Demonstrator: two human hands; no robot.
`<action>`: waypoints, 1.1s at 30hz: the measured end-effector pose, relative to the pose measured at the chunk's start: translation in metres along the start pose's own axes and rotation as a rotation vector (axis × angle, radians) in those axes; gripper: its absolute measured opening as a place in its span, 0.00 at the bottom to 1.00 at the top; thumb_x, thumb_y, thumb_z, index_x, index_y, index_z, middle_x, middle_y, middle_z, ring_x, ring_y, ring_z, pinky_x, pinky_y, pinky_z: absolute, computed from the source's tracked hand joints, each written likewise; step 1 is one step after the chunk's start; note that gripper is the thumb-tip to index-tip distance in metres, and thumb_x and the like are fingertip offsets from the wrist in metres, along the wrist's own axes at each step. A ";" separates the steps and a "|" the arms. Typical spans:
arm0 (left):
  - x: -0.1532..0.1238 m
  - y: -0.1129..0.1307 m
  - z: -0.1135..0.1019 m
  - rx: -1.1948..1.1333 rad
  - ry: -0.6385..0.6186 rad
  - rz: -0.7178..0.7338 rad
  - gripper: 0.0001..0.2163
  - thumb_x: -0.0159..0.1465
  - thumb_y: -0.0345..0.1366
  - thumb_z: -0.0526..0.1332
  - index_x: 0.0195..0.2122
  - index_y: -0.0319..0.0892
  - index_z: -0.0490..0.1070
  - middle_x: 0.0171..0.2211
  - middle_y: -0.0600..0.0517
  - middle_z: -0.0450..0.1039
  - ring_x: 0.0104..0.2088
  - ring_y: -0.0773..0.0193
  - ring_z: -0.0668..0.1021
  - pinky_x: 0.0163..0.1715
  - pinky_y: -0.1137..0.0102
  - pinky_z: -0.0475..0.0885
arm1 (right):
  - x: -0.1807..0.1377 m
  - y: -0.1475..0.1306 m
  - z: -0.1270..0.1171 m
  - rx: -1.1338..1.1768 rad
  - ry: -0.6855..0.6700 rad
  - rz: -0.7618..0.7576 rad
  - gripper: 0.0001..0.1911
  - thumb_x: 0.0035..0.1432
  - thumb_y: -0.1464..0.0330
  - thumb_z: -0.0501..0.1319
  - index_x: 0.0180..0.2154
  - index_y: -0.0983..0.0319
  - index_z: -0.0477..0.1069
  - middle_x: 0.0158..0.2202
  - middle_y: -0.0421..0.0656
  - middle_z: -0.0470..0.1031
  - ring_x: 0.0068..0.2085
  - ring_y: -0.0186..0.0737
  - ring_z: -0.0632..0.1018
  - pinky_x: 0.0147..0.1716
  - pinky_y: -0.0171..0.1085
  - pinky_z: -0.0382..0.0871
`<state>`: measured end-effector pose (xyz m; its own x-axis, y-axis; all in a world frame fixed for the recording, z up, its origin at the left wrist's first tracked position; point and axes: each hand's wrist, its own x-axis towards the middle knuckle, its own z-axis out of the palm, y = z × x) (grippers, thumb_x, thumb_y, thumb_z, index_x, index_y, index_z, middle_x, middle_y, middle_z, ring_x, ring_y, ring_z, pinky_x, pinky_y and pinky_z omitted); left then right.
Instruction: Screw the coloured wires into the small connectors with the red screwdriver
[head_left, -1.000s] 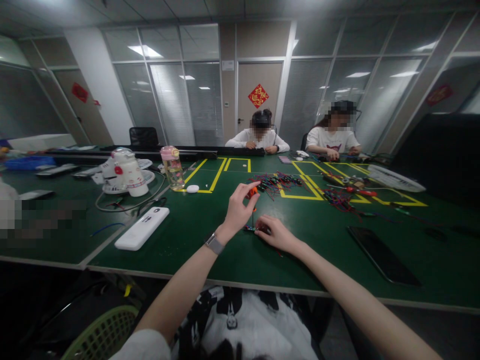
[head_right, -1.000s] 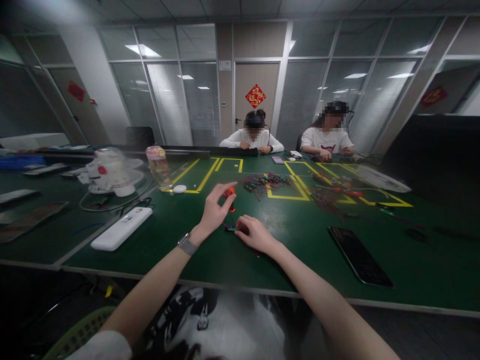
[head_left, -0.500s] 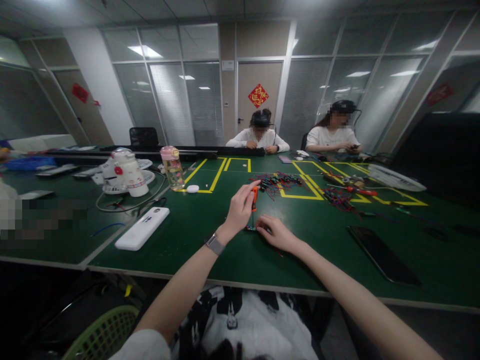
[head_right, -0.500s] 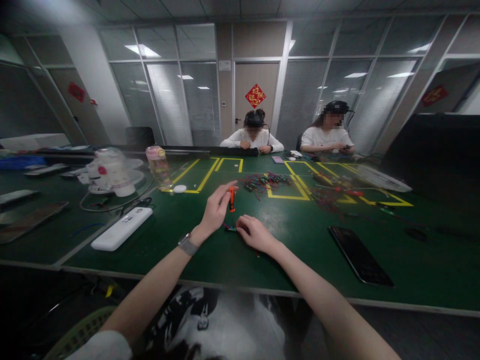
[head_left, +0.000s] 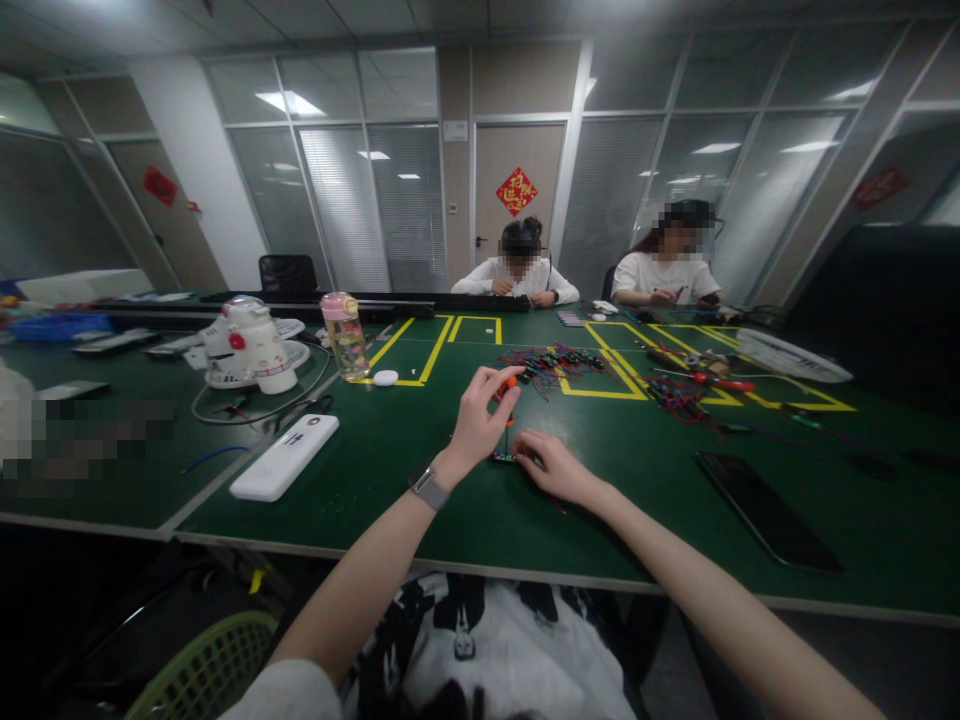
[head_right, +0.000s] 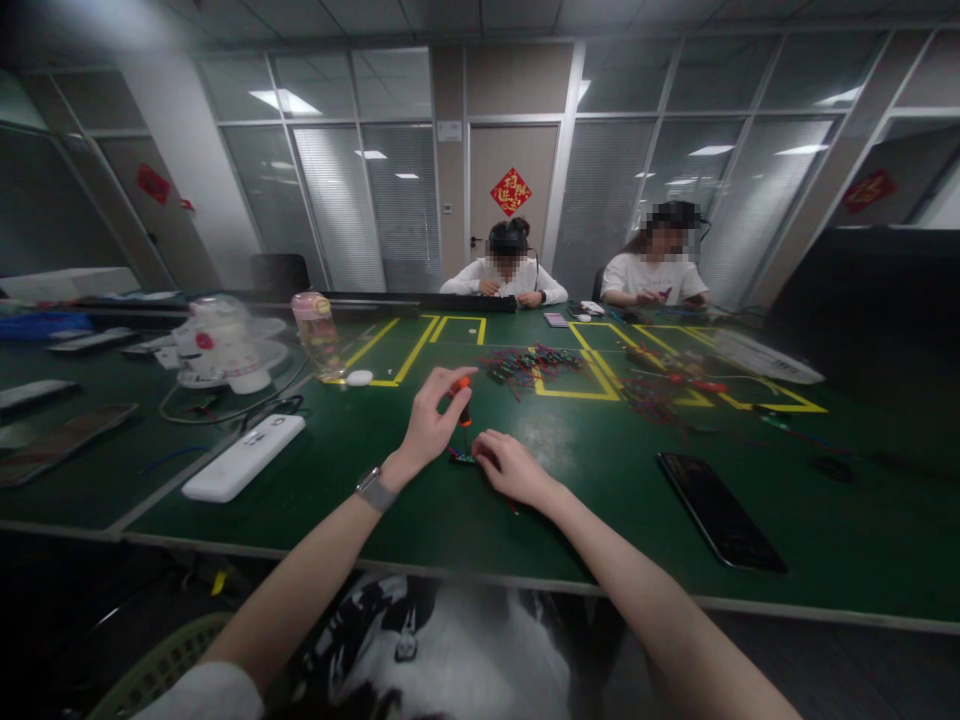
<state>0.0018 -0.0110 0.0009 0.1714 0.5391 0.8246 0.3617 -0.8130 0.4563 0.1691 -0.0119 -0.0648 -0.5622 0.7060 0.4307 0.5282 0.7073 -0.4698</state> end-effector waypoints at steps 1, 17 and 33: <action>0.000 0.000 0.000 -0.003 -0.008 -0.005 0.13 0.68 0.35 0.53 0.52 0.44 0.68 0.37 0.51 0.66 0.36 0.66 0.71 0.38 0.72 0.68 | 0.000 0.000 0.000 -0.004 0.002 -0.002 0.07 0.58 0.77 0.54 0.34 0.61 0.67 0.33 0.43 0.71 0.36 0.40 0.72 0.37 0.37 0.65; 0.000 -0.003 -0.001 -0.029 0.050 0.032 0.13 0.67 0.32 0.53 0.51 0.43 0.69 0.40 0.50 0.71 0.39 0.66 0.73 0.41 0.71 0.69 | -0.001 0.001 0.001 0.001 0.000 -0.013 0.10 0.52 0.80 0.53 0.34 0.61 0.66 0.32 0.41 0.69 0.33 0.37 0.70 0.34 0.34 0.62; 0.000 -0.002 -0.001 -0.038 0.020 0.020 0.14 0.69 0.32 0.49 0.53 0.43 0.67 0.46 0.47 0.72 0.47 0.63 0.74 0.48 0.67 0.68 | -0.001 0.002 0.001 0.000 -0.006 -0.020 0.12 0.47 0.81 0.53 0.34 0.62 0.66 0.31 0.40 0.68 0.32 0.36 0.68 0.33 0.34 0.61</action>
<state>0.0001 -0.0093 0.0006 0.1595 0.5187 0.8399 0.3230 -0.8314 0.4521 0.1700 -0.0115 -0.0666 -0.5768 0.6913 0.4352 0.5167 0.7214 -0.4611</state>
